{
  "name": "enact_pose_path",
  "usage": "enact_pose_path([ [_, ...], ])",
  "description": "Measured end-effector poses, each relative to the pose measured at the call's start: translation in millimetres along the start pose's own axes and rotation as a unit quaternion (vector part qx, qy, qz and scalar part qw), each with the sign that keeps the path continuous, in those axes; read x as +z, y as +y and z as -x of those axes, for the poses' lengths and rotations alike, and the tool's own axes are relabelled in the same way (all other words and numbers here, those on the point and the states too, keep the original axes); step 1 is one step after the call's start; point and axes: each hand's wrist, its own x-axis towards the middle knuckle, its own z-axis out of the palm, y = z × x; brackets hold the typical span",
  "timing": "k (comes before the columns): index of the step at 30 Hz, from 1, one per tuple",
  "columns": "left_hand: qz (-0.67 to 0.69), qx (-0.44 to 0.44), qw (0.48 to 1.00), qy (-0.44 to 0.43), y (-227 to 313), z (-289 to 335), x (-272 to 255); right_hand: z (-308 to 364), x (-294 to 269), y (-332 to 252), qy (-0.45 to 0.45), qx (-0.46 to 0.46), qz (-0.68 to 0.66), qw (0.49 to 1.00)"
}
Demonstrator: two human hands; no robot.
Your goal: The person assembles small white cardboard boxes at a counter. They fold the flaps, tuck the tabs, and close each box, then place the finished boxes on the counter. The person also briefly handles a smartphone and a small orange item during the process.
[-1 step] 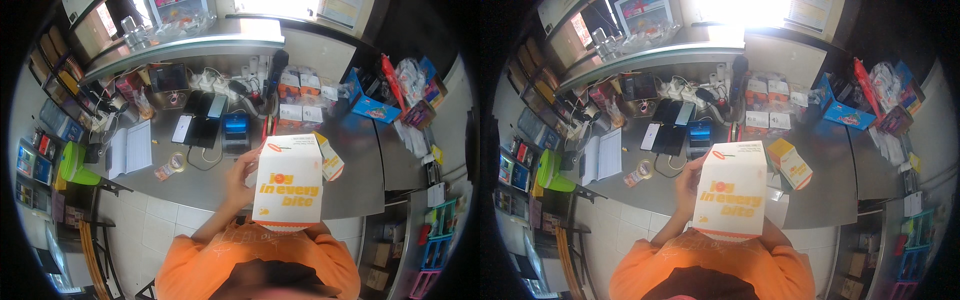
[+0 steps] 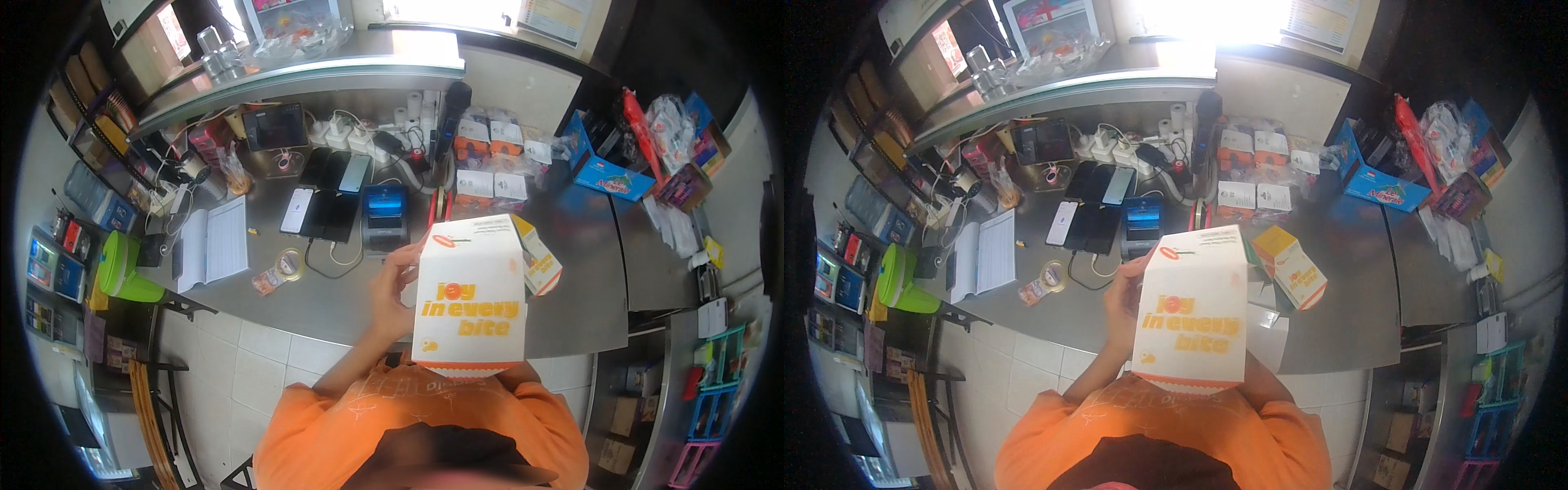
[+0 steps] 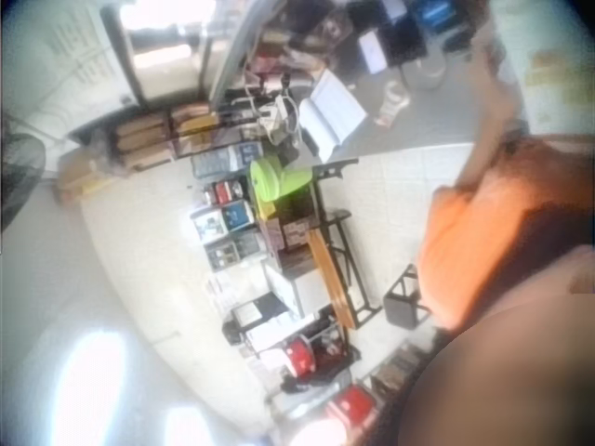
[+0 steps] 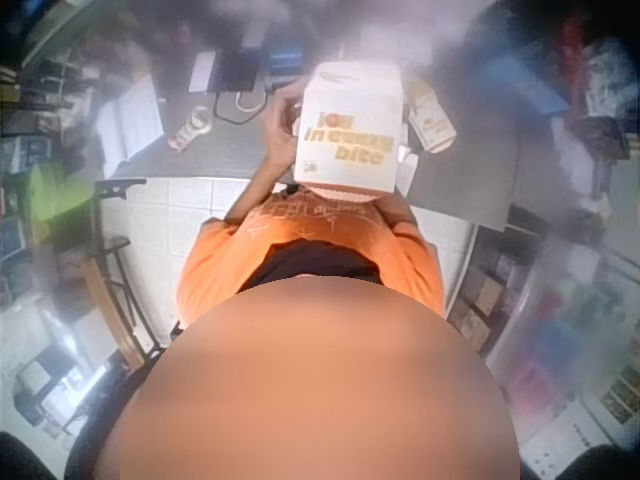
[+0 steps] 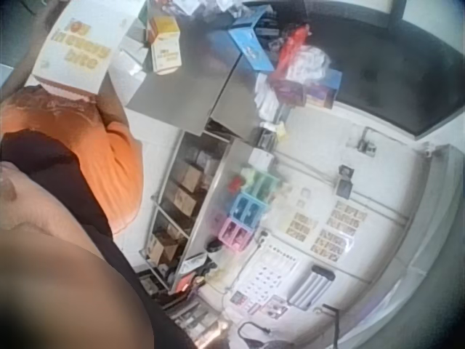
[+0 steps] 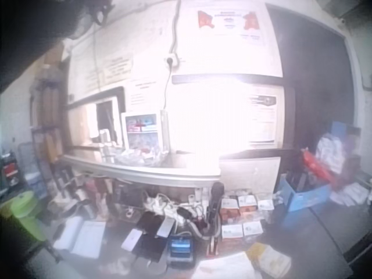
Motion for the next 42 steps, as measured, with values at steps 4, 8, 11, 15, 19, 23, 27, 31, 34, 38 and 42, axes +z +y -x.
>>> enact_pose_path([
  [4,0.077,0.056,0.995,0.032,-15.7,-3.9,0.2,-4.3,14.7,9.3,-0.021,0.032,-0.028,0.999],
  [8,-0.030,0.089,0.995,0.029,-20.9,-2.4,-4.7,-8.1,35.7,19.8,-0.038,0.097,-0.093,0.990],
  [11,-0.089,0.129,0.988,0.010,-18.3,-7.8,-7.0,-12.2,36.0,22.0,-0.041,0.146,-0.151,0.977],
  [15,0.321,0.047,0.937,0.130,-13.2,-23.4,-14.5,-29.8,23.1,21.4,0.015,0.197,-0.415,0.888],
  [19,0.073,0.126,0.963,0.226,-12.7,-27.7,-25.5,-52.4,0.1,23.8,0.051,0.248,-0.672,0.696],
  [23,0.265,0.070,0.960,-0.051,-23.4,-37.6,-60.1,-57.7,-15.3,19.0,0.102,0.268,-0.522,0.803],
  [27,0.266,0.029,0.963,-0.018,-35.4,-30.9,-82.0,-58.1,-23.6,14.0,0.047,0.275,-0.548,0.789],
  [31,-0.087,0.144,0.984,-0.049,-26.2,-37.7,-91.4,-58.0,-23.0,14.2,0.053,0.271,-0.495,0.824],
  [34,-0.377,0.179,0.909,-0.010,-8.5,-65.9,-94.3,-56.9,-17.3,13.1,0.122,0.253,-0.380,0.881],
  [38,-0.351,0.211,0.911,-0.053,9.1,-61.7,-68.4,-52.1,3.1,1.9,0.142,0.217,-0.314,0.913],
  [42,-0.468,0.423,0.764,-0.134,6.6,-30.2,-37.7,-41.4,23.1,-14.4,0.183,0.173,-0.296,0.921],
])
